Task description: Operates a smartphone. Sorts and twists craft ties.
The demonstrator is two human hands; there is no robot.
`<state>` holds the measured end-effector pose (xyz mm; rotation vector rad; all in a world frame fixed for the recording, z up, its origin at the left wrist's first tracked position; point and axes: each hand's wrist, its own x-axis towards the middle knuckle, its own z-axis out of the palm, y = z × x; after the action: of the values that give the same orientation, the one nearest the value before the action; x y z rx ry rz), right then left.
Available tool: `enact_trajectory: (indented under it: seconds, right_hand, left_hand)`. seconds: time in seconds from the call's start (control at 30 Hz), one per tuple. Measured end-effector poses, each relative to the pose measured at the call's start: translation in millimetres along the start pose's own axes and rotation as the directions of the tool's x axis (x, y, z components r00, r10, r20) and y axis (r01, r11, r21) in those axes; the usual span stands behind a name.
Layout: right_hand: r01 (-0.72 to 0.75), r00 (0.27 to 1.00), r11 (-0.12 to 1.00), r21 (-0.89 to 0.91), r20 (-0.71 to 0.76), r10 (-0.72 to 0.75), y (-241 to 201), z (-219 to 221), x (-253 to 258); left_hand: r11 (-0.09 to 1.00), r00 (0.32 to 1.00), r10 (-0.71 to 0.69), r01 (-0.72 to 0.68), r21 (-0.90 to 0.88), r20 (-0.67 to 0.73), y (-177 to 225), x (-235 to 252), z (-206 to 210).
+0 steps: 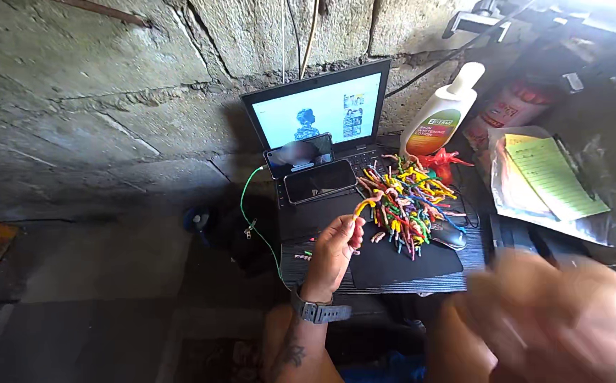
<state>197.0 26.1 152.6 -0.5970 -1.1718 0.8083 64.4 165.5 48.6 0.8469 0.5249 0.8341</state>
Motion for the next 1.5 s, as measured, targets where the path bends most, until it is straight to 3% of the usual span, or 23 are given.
enact_trajectory:
  seconds: [0.1,0.17,0.23,0.33,0.4,0.53,0.63,0.73,0.8,0.93,1.03,1.13,1.2,1.27,1.3,1.37,1.4,1.43,1.5]
  right_hand:
    - [-0.186,0.916,0.975,-0.123,-0.381,0.127,89,-40,0]
    - [-0.386,0.882,0.912,-0.141,-0.348,0.319,120,-57,-5]
    - [-0.462,0.876,0.876,-0.139,-0.227,0.426,130,-64,-6]
    - [-0.404,0.912,0.886,-0.230,-0.178,0.369,133,-63,-3]
    - [-0.381,0.921,0.882,-0.277,-0.198,0.336,133,-63,-4]
    - [-0.447,0.892,0.831,-0.329,-0.234,0.387,128,-66,-5]
    - [-0.350,0.933,0.842,-0.410,-0.238,0.271,133,-63,-9]
    - [-0.163,0.979,0.906,-0.390,-0.180,0.099,136,-59,-11]
    - [-0.124,0.989,0.938,-0.325,-0.115,0.091,135,-62,-12]
    - [-0.242,0.969,0.964,-0.109,0.030,0.247,131,-78,-12]
    - [-0.272,0.958,0.962,0.037,0.108,0.267,126,-86,-10]
    - [-0.254,0.965,0.962,0.102,0.096,0.245,124,-83,-9]
    - [-0.240,0.970,0.965,0.110,-0.001,0.241,124,-76,-8]
    - [-0.230,0.960,0.972,0.046,-0.150,0.234,124,-69,-6]
    - [-0.235,0.948,0.972,-0.021,-0.224,0.224,124,-66,-5]
    - [-0.275,0.925,0.949,-0.156,-0.312,0.217,123,-61,-4]
    - [-0.298,0.917,0.935,-0.193,-0.330,0.224,122,-60,-3]
    - [-0.309,0.915,0.926,-0.216,-0.334,0.227,123,-60,-3]
    - [-0.320,0.921,0.910,-0.263,-0.313,0.234,123,-62,-2]
  left_hand:
    - [0.977,0.986,-0.148,0.157,-0.145,0.070,-4,-1,2]
    - [0.950,0.965,-0.234,0.252,-0.183,0.118,-6,0,2]
    - [0.934,0.944,-0.302,0.321,-0.158,0.134,-10,-2,0]
    - [0.934,0.929,-0.342,0.353,-0.058,0.144,-13,-3,1]
    - [0.952,0.943,-0.306,0.302,0.047,0.134,-14,-4,3]
    - [0.960,0.990,-0.133,0.119,0.254,0.038,-19,-8,10]
    - [0.942,1.000,0.019,-0.015,0.335,-0.009,-27,-7,13]
    - [0.955,0.997,0.078,-0.081,0.286,0.021,-27,-8,10]
    - [0.976,0.997,0.046,-0.059,0.210,0.068,-26,-10,9]
    - [0.986,0.958,-0.163,0.163,0.018,0.234,-20,-12,6]
    - [0.963,0.906,-0.231,0.265,-0.047,0.356,-18,-13,4]
    - [0.969,0.898,-0.210,0.244,-0.042,0.386,-20,-13,5]
    - [0.992,0.942,-0.116,0.095,0.080,0.315,-23,-13,6]
    - [0.898,0.964,0.132,-0.215,0.383,0.230,-30,-12,5]
    - [0.741,0.937,0.271,-0.350,0.573,0.221,-32,-11,5]
    - [0.382,0.869,0.428,-0.424,0.821,0.250,-35,-9,7]
    - [0.299,0.859,0.445,-0.409,0.862,0.254,-37,-9,8]
    - [0.289,0.865,0.439,-0.392,0.873,0.242,-38,-10,9]
    - [0.427,0.905,0.387,-0.345,0.836,0.176,-41,-9,10]
